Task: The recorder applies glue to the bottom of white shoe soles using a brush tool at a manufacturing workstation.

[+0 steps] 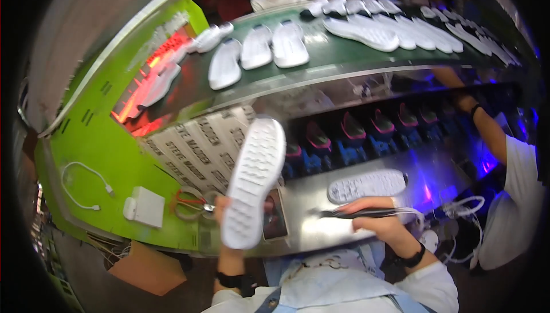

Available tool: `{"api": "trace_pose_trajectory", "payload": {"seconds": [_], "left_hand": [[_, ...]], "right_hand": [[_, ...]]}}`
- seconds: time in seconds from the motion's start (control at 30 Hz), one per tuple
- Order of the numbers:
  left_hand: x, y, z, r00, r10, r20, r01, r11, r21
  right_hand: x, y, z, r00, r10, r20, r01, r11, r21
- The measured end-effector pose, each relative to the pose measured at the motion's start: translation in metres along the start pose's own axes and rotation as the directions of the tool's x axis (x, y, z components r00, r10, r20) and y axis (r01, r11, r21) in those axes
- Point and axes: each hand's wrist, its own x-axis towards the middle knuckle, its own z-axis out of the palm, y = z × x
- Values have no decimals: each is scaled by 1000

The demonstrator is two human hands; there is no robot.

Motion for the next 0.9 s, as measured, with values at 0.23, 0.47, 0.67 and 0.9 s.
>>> {"api": "trace_pose_trajectory", "payload": {"seconds": [0.23, 0.47, 0.67, 0.9], "left_hand": [[54, -161, -55, 967, -136, 213, 225, 848, -480], [79, -159, -37, 1000, -10, 9, 11, 994, -110], [102, -122, -32, 932, -238, 274, 290, 943, -165], [135, -95, 27, 746, -666, -18, 627, 693, 357]], "right_hand": [[22, 64, 24, 923, -372, -95, 229, 733, -640], [4, 62, 26, 993, -97, -62, 59, 894, -444], [8, 63, 8, 986, -84, 141, 132, 917, -377], [17, 35, -1, 940, -36, 340, 219, 828, -516]]}}
